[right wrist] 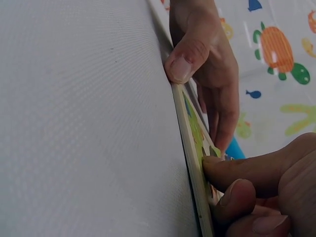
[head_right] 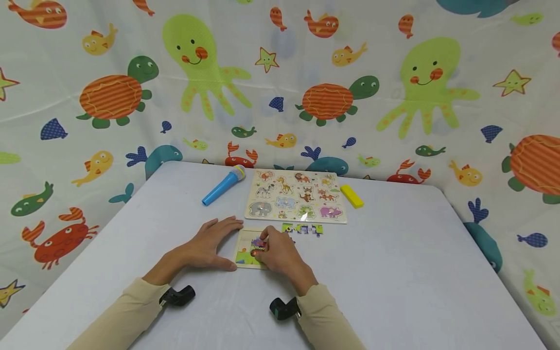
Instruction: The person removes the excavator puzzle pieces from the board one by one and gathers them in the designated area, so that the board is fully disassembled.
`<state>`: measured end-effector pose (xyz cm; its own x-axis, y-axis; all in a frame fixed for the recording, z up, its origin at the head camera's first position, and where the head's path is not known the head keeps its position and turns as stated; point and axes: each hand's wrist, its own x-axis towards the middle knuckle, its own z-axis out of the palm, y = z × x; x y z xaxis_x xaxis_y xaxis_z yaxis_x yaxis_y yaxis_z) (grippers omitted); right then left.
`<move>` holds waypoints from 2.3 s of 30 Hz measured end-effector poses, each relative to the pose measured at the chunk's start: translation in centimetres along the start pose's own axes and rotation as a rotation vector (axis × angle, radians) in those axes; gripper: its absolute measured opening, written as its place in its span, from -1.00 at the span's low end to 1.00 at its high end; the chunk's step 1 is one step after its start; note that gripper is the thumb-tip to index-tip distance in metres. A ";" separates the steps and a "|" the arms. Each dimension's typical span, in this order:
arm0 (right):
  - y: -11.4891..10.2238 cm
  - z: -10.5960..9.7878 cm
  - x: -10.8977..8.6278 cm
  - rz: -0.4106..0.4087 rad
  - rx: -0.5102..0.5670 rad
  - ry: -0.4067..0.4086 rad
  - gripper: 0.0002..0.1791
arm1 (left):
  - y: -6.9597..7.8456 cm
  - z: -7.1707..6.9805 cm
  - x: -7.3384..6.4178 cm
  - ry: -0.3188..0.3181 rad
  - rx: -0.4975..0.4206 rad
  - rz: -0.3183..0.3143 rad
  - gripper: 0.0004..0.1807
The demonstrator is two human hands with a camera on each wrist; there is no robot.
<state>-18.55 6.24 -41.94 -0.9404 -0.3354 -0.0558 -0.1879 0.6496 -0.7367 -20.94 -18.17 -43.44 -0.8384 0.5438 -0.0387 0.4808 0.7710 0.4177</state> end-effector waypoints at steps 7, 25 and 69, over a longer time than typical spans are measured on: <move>-0.1 0.1 0.0 -0.014 -0.013 0.025 -0.60 | 0.1 0.1 0.0 0.001 -0.002 -0.005 0.14; -0.4 0.2 -0.3 -0.085 0.077 0.079 -0.86 | 0.0 0.0 -0.1 0.000 0.007 -0.002 0.12; 3.2 -6.3 -1.1 0.080 0.196 0.268 -0.83 | 0.3 0.0 -0.3 0.005 0.012 0.005 0.14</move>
<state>-19.91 12.95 -39.97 -0.9959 -0.0803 0.0418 -0.0773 0.5143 -0.8541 -20.52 -18.12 -43.25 -0.8370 0.5463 -0.0324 0.4881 0.7720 0.4073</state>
